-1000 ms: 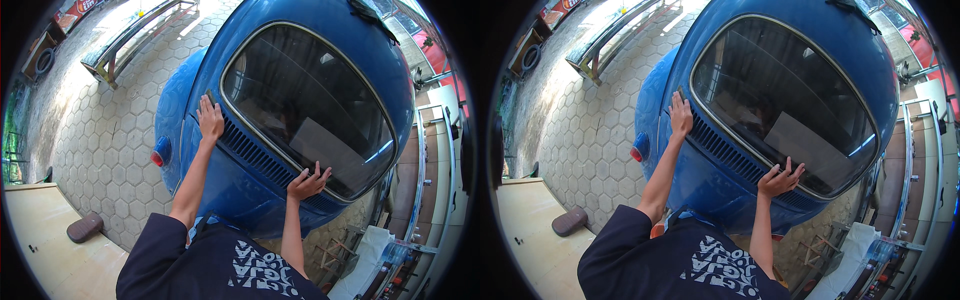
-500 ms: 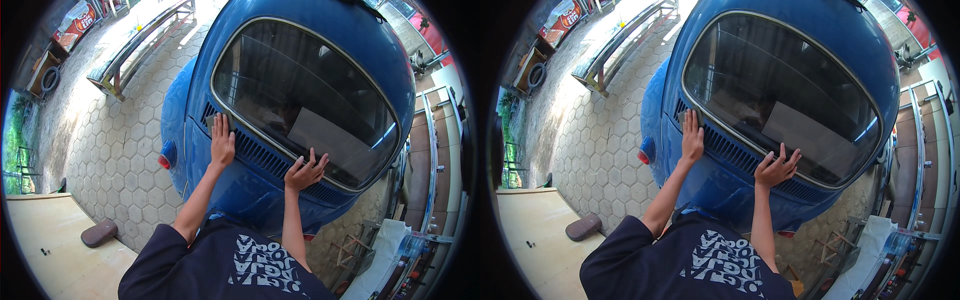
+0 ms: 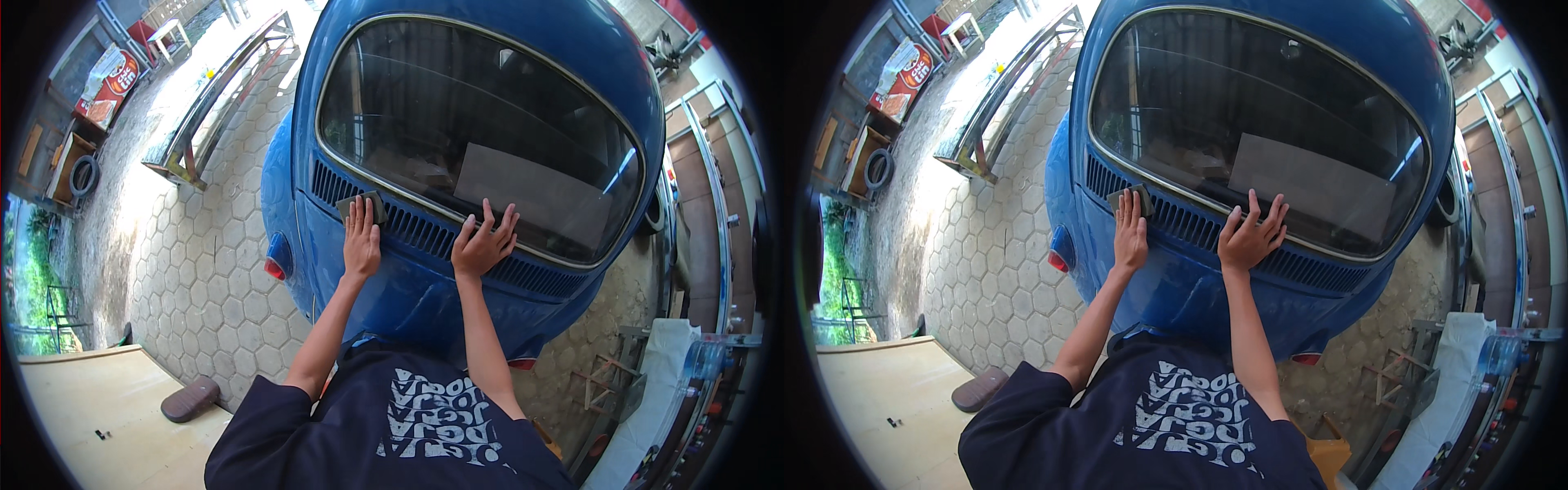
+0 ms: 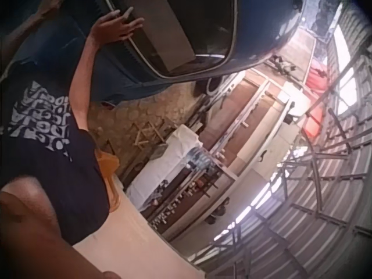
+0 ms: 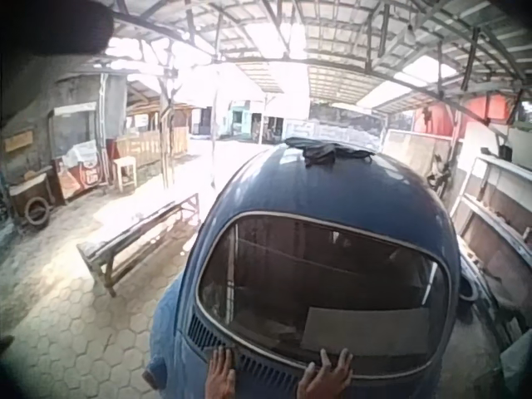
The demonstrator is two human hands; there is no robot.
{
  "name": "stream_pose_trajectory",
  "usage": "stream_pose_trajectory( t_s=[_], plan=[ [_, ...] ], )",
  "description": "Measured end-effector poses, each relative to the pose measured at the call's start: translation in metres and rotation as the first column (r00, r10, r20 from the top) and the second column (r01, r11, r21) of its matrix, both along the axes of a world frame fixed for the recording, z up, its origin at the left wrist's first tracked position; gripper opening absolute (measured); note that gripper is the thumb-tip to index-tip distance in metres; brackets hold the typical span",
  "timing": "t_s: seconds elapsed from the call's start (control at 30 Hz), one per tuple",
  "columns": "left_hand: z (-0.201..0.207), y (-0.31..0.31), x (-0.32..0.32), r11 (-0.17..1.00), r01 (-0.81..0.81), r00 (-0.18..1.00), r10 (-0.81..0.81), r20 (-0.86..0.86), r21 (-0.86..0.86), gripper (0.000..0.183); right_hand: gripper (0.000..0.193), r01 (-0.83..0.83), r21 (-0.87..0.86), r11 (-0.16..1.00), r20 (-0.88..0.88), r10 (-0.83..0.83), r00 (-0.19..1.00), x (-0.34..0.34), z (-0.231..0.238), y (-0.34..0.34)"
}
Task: The person dips sandpaper into a bucket of water and rubs the rear panel of a car with the sandpaper.
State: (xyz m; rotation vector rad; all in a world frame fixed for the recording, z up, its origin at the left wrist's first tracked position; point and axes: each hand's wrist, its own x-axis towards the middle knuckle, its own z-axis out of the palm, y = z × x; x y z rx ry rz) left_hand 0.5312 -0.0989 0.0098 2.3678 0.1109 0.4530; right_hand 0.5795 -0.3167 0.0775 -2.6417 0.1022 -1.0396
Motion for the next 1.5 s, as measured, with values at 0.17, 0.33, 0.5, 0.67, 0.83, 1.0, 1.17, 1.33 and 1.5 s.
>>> stream_pose_trajectory(
  t_s=[0.17,0.33,0.5,0.67,0.83,1.0,1.17,1.33,1.5],
  plan=[
    [0.014,0.112,0.088,0.913,-0.223,0.961,0.265,0.081,-0.341,0.057,0.037,-0.076,0.005,0.997,0.035,0.075,0.997,-0.002,0.003,0.014],
    [0.017,0.078,0.096,0.972,-0.214,0.968,0.225,0.112,-0.098,0.059,0.037,-0.02,0.009,1.0,0.044,0.019,0.999,0.0,0.0,0.002],
    [-0.002,0.101,0.096,0.899,-0.204,0.973,0.231,0.023,-0.387,0.063,0.037,-0.005,-0.024,1.0,0.04,0.005,0.999,-0.003,0.003,0.005],
    [0.021,0.145,0.138,0.895,-0.335,0.942,0.326,-0.081,-0.295,0.065,0.037,-0.044,-0.001,0.999,0.046,0.044,0.998,-0.001,0.001,0.009],
    [0.003,0.052,0.052,0.973,-0.179,0.979,0.19,0.067,-0.149,0.06,0.037,0.008,-0.014,1.0,0.029,-0.007,1.0,-0.006,0.002,0.003],
    [0.009,0.059,0.047,0.98,-0.15,0.986,0.158,0.054,-0.133,0.059,0.037,-0.033,0.013,0.999,0.028,0.033,0.999,-0.004,0.004,0.007],
    [0.024,0.089,0.082,0.951,-0.242,0.97,0.244,-0.016,-0.194,0.062,0.035,-0.124,0.039,0.991,0.04,0.123,0.992,-0.015,-0.004,0.001],
    [0.025,0.011,0.034,0.998,-0.045,0.995,0.048,0.091,-0.04,0.069,0.038,-0.192,0.059,0.98,-0.047,0.195,0.98,-0.039,-0.027,-0.016],
    [0.03,-0.063,-0.018,0.959,0.239,0.967,-0.25,0.053,0.15,0.074,0.036,-0.321,0.383,0.866,-0.017,0.354,0.935,-0.066,-0.016,-0.018]
  ],
)
